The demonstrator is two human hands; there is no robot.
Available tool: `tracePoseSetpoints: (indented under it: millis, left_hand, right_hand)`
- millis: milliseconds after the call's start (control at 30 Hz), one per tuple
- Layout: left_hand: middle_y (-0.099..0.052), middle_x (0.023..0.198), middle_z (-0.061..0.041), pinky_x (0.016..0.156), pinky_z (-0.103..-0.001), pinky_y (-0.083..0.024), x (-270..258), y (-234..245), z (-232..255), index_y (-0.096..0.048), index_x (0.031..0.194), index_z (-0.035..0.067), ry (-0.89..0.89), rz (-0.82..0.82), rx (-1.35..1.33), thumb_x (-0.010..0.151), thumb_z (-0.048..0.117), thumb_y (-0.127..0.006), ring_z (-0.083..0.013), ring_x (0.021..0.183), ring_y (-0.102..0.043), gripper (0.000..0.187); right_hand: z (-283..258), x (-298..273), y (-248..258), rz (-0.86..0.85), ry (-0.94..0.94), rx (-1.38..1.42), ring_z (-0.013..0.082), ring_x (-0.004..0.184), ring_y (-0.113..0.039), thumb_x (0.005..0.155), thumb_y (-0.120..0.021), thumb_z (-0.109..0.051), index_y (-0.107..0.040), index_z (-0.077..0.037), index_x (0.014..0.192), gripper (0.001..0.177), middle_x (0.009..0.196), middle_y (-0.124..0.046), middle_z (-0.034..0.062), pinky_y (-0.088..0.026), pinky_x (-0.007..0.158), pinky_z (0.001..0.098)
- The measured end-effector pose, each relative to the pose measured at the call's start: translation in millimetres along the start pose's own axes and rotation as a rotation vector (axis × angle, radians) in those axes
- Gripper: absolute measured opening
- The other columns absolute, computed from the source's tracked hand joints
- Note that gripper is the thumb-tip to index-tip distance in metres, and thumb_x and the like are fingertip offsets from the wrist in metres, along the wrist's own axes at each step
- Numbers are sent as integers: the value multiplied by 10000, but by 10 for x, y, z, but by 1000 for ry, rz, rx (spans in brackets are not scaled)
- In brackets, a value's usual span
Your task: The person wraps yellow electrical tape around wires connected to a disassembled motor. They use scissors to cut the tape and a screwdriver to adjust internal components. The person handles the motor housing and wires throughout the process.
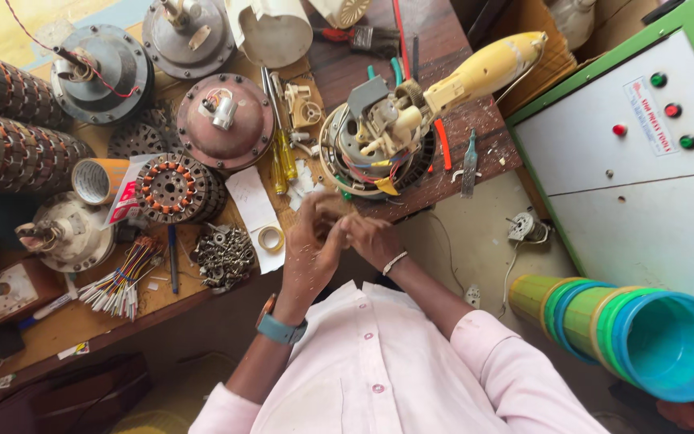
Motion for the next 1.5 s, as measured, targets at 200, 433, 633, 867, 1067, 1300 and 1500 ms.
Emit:
tracePoseSetpoints:
  millis: [200,433,633,867,1067,1300,1500]
  left_hand:
    - [-650,1257,-102,736,-247,-570,-95,-141,-417,-550,1291,29,424,-67,-835,979,158,-654,-75,929,-677,354]
    - [-631,1301,-83,625,-222,-527,119,-593,-224,-517,1300,61,383,-8,-864,877,179,-715,-116,772,-670,482]
    - [-685,1054,-47,608,-210,-476,138,-726,-267,-586,1311,42,436,84,-849,888,242,-763,-67,724,-604,501]
    - [-654,886,19,617,-229,-440,203,-904,-271,-738,1145,51,402,132,-844,934,258,-745,-45,705,-523,296]
    - [-683,838,28,606,-233,-459,108,-775,-185,-751,1057,44,348,175,-530,933,260,-716,-42,703,-545,251]
    - [-674,845,19,626,-233,-471,97,-681,-64,-742,1062,32,325,111,-605,953,278,-700,-42,726,-543,272]
    - [-654,838,37,599,-232,-460,63,-706,-45,-755,1050,40,325,157,-608,947,279,-696,-34,712,-519,267]
  right_hand:
    - [12,-240,-94,-31,10,-153,303,848,-728,911,-629,-181,-657,-99,1114,221,1066,-717,92,-567,721,458]
    - [375,-517,-315,-204,-251,46,399,1019,-671,963,-661,-273,-551,-2,1373,504,1170,-658,251,-526,801,514]
    - [690,-803,244,-729,-540,810,111,665,-548,912,-715,-150,-625,38,1246,393,847,-637,78,-435,574,274]
    - [779,-1205,1756,-760,-842,776,86,715,-600,803,-740,-159,-643,-13,1161,398,811,-682,8,-445,599,245]
    - [275,-855,2749,-901,-586,728,74,708,-565,703,-854,-238,-706,-8,1135,512,753,-610,-16,-463,642,239]
    - [100,-175,3157,-1103,-488,733,65,586,-512,532,-920,-588,-747,29,1034,814,652,-589,-40,-381,522,238]
    - [280,243,3196,-1164,-464,621,79,572,-488,473,-978,-546,-761,75,1040,869,619,-566,-22,-359,524,265]
Point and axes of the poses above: each hand's wrist, its own x-axis towards the middle knuckle, its own y-axis out of the back of the hand, z = x × y, the point moved 4 cm from there along x, towards the middle knuckle
